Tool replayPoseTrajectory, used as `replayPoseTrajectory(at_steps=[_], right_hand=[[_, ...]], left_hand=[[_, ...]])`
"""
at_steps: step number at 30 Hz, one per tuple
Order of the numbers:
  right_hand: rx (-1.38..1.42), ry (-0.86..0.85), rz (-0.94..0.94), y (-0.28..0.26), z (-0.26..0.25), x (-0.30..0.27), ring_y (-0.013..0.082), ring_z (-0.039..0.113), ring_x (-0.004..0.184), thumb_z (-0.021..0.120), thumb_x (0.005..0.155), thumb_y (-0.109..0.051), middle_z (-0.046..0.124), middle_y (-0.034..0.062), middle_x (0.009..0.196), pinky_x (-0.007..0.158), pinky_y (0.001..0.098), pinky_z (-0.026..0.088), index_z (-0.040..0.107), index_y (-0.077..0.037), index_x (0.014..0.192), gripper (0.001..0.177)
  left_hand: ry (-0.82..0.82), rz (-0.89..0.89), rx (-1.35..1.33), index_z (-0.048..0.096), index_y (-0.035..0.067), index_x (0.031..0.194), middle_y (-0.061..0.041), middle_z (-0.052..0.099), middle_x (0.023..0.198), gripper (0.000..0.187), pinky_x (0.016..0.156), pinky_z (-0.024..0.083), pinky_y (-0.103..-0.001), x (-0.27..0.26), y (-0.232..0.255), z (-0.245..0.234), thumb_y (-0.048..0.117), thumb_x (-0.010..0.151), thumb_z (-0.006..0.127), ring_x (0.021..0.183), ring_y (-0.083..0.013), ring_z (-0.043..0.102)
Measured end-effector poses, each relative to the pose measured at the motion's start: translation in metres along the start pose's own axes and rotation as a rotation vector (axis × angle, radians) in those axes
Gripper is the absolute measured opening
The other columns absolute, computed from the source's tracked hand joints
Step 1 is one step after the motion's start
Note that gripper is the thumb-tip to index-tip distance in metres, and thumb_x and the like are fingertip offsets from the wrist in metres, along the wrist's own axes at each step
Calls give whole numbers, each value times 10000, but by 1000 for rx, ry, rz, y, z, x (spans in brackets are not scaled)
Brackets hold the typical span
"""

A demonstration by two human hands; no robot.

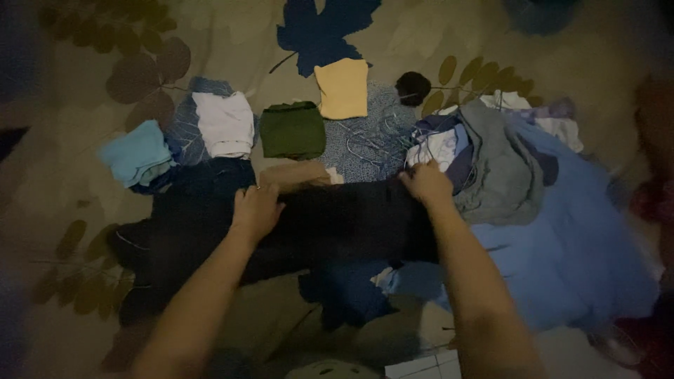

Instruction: Folding various items of clothing on a bed.

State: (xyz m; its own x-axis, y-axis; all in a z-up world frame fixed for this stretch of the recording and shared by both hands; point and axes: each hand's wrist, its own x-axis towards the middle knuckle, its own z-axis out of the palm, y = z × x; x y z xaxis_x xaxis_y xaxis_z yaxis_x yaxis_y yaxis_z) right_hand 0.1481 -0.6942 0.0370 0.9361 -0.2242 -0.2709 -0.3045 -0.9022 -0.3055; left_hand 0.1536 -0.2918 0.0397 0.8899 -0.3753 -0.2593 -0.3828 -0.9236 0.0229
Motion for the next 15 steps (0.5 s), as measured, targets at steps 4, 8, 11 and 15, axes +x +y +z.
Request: replayPoseTrajectory(at_steps=[4,8,11,15], right_hand=[[-275,-286,139,-11,-17,-13,418,650,1148,696,909,-593,677,247,1220,934,521,531,735,-33,1154,612],[492,-177,328,49,2,-6,339,682,1049,682,938,-460,738,183,1130,924,454,517,756,-34,1141,477],[1084,141,443,115,36,7,316,541,908,685,1002,-349,601,252,1071,847,471,423,650,108,1078,464],[818,406,262,111,29,-8,375,535,933,663,1013,-270,589,303,1067,846,497,431,591,102,1103,390]], left_hand=[[-159,40,-145,685,76,1123,-138,725,1080,321,856,531,-496,-10,-15,-14,352,972,621,1037,-332,668],[30,111,-412,687,75,1142,-186,715,1026,260,795,533,-500,-19,-26,-16,239,957,607,953,-381,672],[44,83,-386,670,69,1130,-179,716,1035,230,829,529,-496,-11,-22,-9,227,987,585,985,-372,675],[129,-73,-160,620,85,1265,-199,656,1253,300,882,477,-550,1,0,18,181,986,570,1118,-404,608]])
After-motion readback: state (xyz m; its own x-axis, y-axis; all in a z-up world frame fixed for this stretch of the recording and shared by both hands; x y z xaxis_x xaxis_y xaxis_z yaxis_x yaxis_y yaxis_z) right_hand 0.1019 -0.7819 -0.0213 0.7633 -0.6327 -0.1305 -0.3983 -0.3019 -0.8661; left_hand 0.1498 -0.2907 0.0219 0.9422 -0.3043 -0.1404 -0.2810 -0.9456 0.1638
